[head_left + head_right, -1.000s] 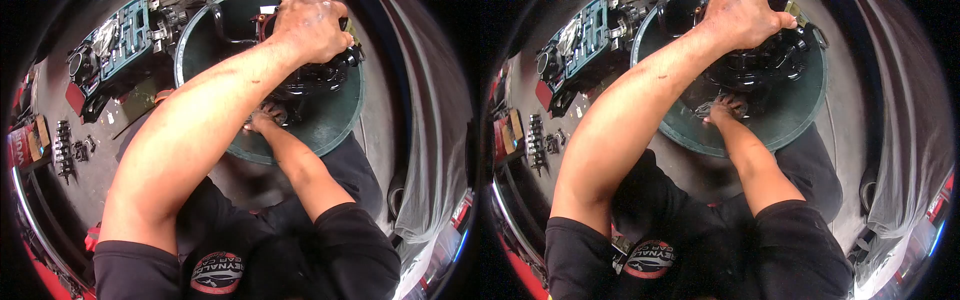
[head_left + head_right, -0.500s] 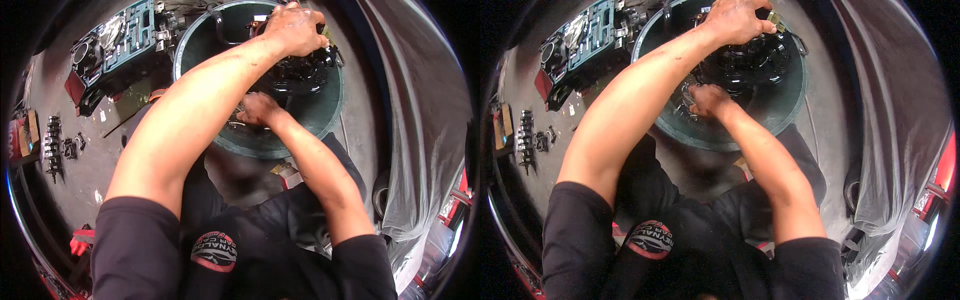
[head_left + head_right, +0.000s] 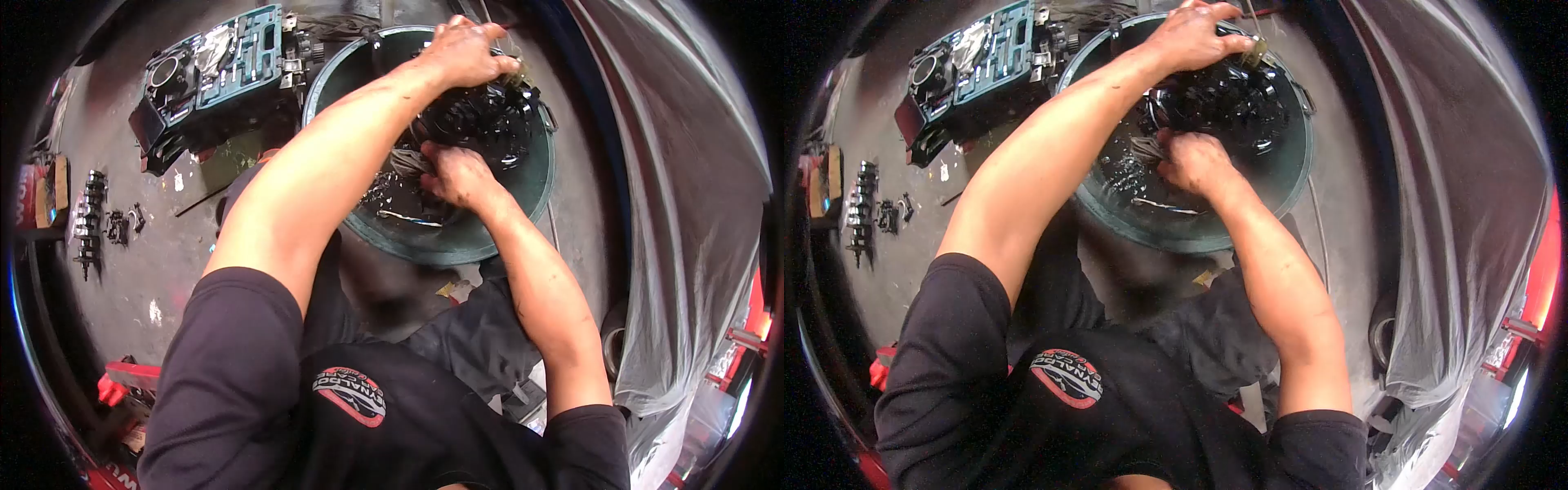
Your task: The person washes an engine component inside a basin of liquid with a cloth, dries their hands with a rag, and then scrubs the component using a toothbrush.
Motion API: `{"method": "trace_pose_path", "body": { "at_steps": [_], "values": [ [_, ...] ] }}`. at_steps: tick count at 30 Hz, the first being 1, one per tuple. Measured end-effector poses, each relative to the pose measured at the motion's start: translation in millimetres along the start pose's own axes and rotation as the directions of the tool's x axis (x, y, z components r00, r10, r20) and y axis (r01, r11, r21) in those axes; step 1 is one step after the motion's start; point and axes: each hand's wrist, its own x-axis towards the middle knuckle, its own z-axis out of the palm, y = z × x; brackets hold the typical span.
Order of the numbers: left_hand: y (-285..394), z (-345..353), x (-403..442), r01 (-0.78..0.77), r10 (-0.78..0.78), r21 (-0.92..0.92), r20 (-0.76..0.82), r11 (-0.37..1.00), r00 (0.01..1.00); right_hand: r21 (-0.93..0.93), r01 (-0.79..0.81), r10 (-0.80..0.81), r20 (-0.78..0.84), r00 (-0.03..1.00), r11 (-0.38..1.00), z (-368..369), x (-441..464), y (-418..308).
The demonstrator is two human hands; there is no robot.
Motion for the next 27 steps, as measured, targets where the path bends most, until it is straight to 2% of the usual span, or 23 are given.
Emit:
{"method": "trace_pose_path", "body": {
  "at_steps": [8, 11, 14, 17, 19, 21, 23, 24, 25, 27],
  "values": [
    [-9, -21, -7, 0.091, -0.09, -0.016, 0.015, 0.996, 0.996, -0.031, -0.013, 0.014, 0.03, 0.999, 0.999, 32, -10, -1],
    [-19, -19, -12, 0.04, -0.041, 0.043, 0.039, 0.998, 0.998, -0.015, -0.05, 0.051, 0.122, 0.991, 0.999, 22, -11, -14],
    [-20, -19, -14, 0.089, -0.088, -0.025, 0.042, 0.996, 0.995, 0.019, -0.049, 0.047, 0.106, 0.993, 0.999, 23, -9, -19],
    [-29, -16, -6, 0.071, -0.069, -0.071, 0.02, 0.995, 0.997, 0.039, -0.034, 0.031, 0.081, 0.996, 0.999, 27, -11, -19],
    [-32, -23, -1, 0.097, -0.097, -0.002, 0.02, 0.995, 0.995, 0.046, -0.024, 0.022, 0.044, 0.999, 0.999, 32, -8, -22],
    [-40, -30, 2, 0.154, -0.154, -0.022, 0.003, 0.988, 0.988, 0.048, -0.022, 0.019, 0.048, 0.999, 0.999, 32, -10, -22],
    [-45, -31, -1, 0.244, -0.241, -0.012, 0.124, 0.97, 0.963, 0.052, -0.016, 0.012, 0.08, 0.997, 0.999, 37, -7, -22],
    [-41, -29, -5, 0.252, -0.257, 0.054, 0.177, 0.966, 0.95, 0.046, -0.01, 0.005, 0.098, 0.995, 0.999, 39, -5, -21],
    [-33, -27, -8, 0.246, -0.239, -0.007, 0.208, 0.969, 0.949, 0.045, -0.019, 0.015, 0.093, 0.996, 0.999, 41, -3, -20],
    [-20, -26, -9, 0.304, -0.304, 0.026, 0.163, 0.952, 0.939, 0.03, -0.016, 0.013, 0.09, 0.996, 0.999, 44, 0, -21]
  ]
}}
